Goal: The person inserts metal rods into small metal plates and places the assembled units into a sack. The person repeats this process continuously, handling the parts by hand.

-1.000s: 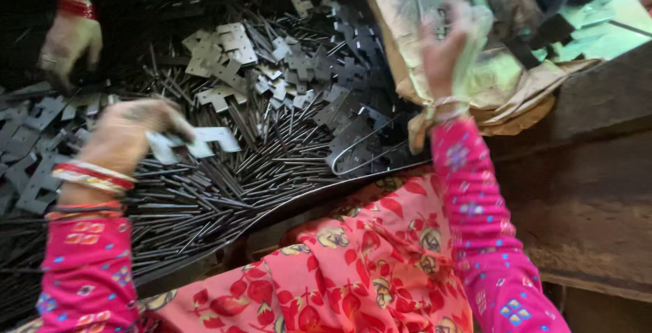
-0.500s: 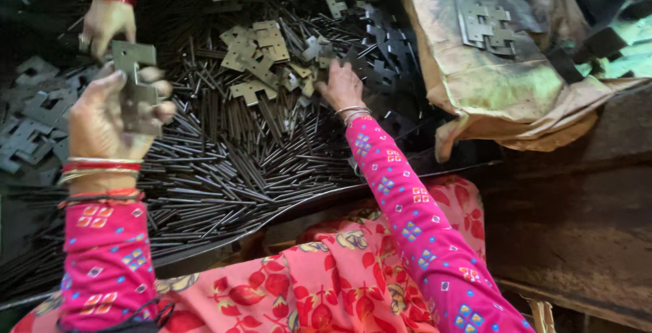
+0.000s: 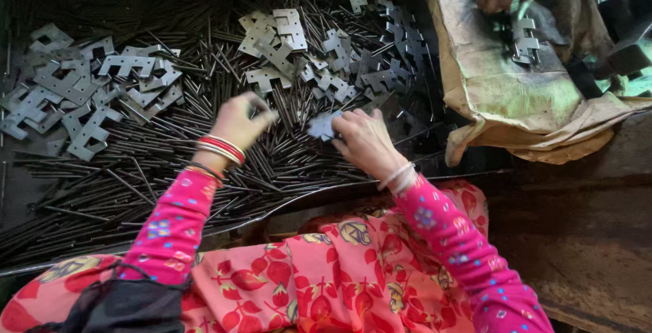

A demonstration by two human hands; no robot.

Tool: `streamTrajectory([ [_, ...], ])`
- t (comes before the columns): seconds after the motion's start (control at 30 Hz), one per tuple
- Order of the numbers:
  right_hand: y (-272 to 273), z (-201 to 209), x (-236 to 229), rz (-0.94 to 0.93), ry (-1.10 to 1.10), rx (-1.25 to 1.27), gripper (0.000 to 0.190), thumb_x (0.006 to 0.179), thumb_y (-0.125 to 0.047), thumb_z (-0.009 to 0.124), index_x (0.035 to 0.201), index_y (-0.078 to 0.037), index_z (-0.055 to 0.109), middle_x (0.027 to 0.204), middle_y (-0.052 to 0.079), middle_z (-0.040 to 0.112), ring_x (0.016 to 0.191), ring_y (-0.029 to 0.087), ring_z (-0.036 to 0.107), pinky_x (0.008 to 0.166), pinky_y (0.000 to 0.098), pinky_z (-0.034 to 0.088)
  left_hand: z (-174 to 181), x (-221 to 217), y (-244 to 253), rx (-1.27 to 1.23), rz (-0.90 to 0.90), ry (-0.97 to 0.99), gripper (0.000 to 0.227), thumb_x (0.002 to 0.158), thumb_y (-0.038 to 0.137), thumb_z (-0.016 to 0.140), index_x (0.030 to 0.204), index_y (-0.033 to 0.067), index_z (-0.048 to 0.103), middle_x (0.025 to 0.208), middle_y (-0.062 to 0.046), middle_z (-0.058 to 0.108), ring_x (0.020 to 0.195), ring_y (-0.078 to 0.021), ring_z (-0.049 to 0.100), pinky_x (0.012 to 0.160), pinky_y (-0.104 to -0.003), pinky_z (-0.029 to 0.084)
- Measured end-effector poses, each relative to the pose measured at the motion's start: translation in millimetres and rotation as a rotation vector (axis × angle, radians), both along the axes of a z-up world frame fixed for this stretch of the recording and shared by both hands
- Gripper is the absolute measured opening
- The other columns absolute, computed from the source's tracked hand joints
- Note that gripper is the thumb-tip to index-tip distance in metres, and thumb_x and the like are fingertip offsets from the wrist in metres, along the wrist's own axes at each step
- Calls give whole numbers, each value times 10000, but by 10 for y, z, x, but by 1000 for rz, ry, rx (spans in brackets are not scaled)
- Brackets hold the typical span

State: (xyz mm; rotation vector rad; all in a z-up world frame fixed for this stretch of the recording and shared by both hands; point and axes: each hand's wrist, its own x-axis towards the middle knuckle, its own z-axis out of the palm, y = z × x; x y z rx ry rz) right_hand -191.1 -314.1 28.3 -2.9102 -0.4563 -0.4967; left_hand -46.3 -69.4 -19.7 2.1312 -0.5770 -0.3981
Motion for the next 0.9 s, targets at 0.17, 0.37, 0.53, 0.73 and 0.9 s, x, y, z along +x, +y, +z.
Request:
streamTrajectory([
  [0.17,9,232,-124,-260,-145,574,142,881,-185,719,940,-63,673,803,96,683,699,303,671,627,452,528,-224,-156,-75,404,-204,-763,263,719,70,750,968,83,666,973,-122,587,909,-305,652,760,-407,544],
  [0.37,-252,-114,-180,-555,363,352,282,881,-370,732,896,-89,739,808,155,705,742,366,663,678,497,532,-254,-199,-95,389,-216,-962,220,731,83,745,935,105,665,922,-82,577,903,-264,620,752,-385,505],
  [0.53,-294,-492,-173,-515,261,-35,430,826,-489,748,942,-76,721,923,144,722,917,370,692,722,540,510,-371,-181,-102,339,-180,-909,151,805,97,752,920,85,655,892,-101,594,822,-278,648,712,-407,536],
  [0.73,-253,-703,257,-474,521,114,499,824,-488,784,1046,-61,655,1011,185,710,991,425,673,860,547,509,-178,113,98,367,159,-571,211,777,154,808,937,43,724,884,-174,706,798,-315,703,738,-428,580],
  [0.9,-244,-647,319,-588,635,104,521,770,-495,828,1020,-70,660,1041,184,716,1033,412,661,889,589,461,350,413,628,-83,273,-141,241,810,120,782,1044,70,817,856,-94,786,732,-159,733,719,-329,592],
])
